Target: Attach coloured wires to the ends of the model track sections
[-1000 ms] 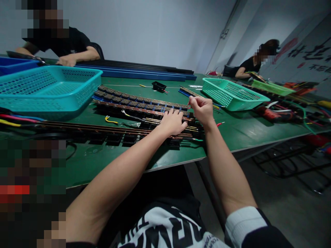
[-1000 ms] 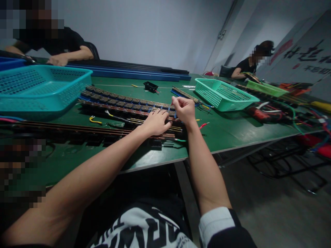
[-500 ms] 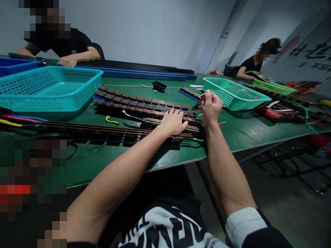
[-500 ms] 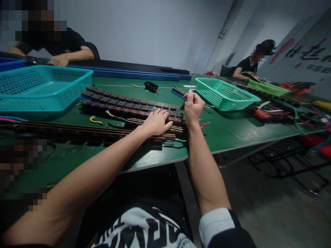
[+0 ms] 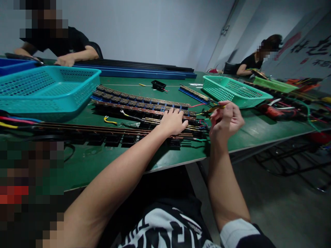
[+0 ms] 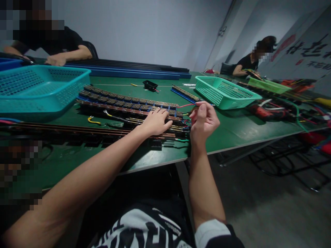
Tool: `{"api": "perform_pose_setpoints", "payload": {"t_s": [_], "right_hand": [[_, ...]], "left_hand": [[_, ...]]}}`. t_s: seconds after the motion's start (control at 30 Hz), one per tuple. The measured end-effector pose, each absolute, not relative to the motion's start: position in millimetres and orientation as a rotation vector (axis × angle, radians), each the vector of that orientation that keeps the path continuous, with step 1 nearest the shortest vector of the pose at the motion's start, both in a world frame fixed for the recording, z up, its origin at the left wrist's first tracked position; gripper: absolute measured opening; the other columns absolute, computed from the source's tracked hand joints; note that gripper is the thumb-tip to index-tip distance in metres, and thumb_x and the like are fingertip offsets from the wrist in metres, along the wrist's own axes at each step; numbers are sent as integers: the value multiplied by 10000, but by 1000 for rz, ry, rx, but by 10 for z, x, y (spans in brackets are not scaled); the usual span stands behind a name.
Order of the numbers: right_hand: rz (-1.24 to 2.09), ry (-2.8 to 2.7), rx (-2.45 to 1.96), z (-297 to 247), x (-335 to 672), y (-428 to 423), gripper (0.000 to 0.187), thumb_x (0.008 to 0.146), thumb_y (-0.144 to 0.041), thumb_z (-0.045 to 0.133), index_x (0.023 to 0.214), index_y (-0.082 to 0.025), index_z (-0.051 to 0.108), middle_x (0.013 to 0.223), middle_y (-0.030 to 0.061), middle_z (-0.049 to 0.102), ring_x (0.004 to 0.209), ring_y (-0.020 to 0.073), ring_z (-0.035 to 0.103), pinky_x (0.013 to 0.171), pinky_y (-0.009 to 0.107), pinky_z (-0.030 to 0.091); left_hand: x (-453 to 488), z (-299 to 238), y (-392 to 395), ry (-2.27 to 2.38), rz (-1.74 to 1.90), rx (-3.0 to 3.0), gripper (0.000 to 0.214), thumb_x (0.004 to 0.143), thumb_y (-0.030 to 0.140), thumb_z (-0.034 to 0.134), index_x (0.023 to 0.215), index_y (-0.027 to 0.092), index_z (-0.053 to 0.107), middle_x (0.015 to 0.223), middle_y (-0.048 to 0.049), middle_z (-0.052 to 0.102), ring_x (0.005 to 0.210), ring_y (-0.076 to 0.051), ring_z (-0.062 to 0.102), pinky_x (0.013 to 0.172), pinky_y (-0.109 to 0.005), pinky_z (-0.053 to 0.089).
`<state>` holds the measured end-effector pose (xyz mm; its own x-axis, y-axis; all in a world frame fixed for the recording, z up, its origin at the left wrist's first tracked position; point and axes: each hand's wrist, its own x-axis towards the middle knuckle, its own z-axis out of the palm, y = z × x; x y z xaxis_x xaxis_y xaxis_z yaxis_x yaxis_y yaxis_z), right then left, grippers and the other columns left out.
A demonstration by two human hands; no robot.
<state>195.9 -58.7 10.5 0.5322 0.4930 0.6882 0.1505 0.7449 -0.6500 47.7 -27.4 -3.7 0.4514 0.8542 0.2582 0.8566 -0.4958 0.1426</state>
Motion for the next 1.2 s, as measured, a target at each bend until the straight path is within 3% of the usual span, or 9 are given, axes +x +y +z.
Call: {"api": "perform_pose_setpoints", "payload": {"t_s": [0.27, 0.43, 0.77, 0.97, 1.2], "right_hand": [[199, -1123, -833, -82, 1971, -538, 323, 900, -494, 611, 802, -189, 653, 535, -60, 537, 447, 75, 503, 447, 220, 371], [96, -1126, -847, -107, 1947, -568, 280, 900, -465, 619, 905, -188, 659, 599, -48, 594, 482, 81, 539, 503, 231, 430], [26, -1307, -957, -121, 1969, -608, 343, 924, -379, 569, 662, -175, 653, 528, -40, 526, 456, 66, 435, 467, 220, 340], [-90, -1749, -983, -180, 1990, -618, 261, 869, -310, 623, 669, -177, 725, 485, -39, 534, 430, 63, 407, 463, 220, 334], [-52, -1548, -1041, -195, 1972, -618, 252, 890, -360, 610, 758, -177, 722, 555, -31, 589, 463, 75, 453, 484, 225, 365]], "left_hand": [[482, -33, -283, -1579, -470, -2668, 467, 998, 446, 405, 1283, 130, 597, 1464, -146, 560, 1372, -325, 459, 1102, -481, 408], [482, -26, -283, -1579, -467, -2673, 469, 1000, 447, 404, 1281, 126, 599, 1469, -150, 553, 1381, -331, 452, 1106, -489, 403], [478, -49, -272, -1569, -464, -2665, 494, 1002, 456, 398, 1299, 114, 594, 1465, -154, 557, 1370, -341, 458, 1109, -494, 397], [482, -26, -289, -1574, -458, -2660, 497, 1013, 456, 377, 1304, 116, 595, 1474, -149, 553, 1371, -335, 460, 1109, -484, 398], [483, -30, -287, -1578, -454, -2659, 525, 1008, 472, 382, 1333, 107, 576, 1484, -153, 543, 1390, -348, 443, 1123, -500, 385]]}}
